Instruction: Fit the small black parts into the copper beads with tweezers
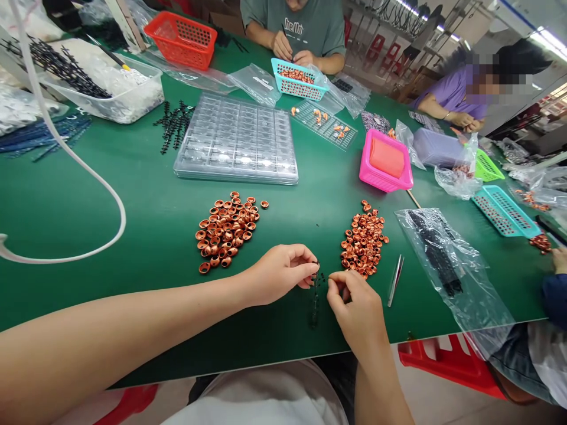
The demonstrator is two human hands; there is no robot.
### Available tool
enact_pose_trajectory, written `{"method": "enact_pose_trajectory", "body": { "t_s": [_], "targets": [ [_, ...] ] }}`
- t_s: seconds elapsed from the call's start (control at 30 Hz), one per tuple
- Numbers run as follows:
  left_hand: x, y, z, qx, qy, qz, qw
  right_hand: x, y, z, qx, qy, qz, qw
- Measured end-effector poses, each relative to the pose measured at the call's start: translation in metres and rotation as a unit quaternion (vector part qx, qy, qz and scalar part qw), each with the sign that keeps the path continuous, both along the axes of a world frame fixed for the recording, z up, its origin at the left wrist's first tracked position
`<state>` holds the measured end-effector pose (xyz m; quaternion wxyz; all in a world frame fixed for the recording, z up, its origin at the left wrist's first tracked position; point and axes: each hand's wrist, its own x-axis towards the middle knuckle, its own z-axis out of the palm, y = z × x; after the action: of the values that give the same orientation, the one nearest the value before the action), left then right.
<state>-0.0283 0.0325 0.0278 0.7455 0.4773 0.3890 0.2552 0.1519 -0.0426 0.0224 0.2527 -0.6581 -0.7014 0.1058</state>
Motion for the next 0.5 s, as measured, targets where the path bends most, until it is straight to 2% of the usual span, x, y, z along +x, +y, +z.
{"method": "enact_pose_trajectory", "body": {
  "t_s": [0.17,0.27,0.4,0.5],
  "targets": [
    [-0.001,-0.001,0.001,0.012,-0.039,-0.02,0.999,-0.001,-0.002,0.012,-0.066,0.151,-0.002,0.986],
    [-0.002,-0.002,0.0,0.018,-0.055,-0.033,0.998,-0.004,-0.001,0.015,-0.103,0.207,-0.004,0.973],
    [-0.002,-0.003,0.0,0.022,-0.057,-0.039,0.997,-0.007,0.0,0.016,-0.121,0.238,-0.004,0.964],
    [-0.001,-0.003,0.001,0.013,-0.055,-0.04,0.998,-0.008,0.001,0.016,-0.102,0.222,-0.003,0.97]
  ]
}}
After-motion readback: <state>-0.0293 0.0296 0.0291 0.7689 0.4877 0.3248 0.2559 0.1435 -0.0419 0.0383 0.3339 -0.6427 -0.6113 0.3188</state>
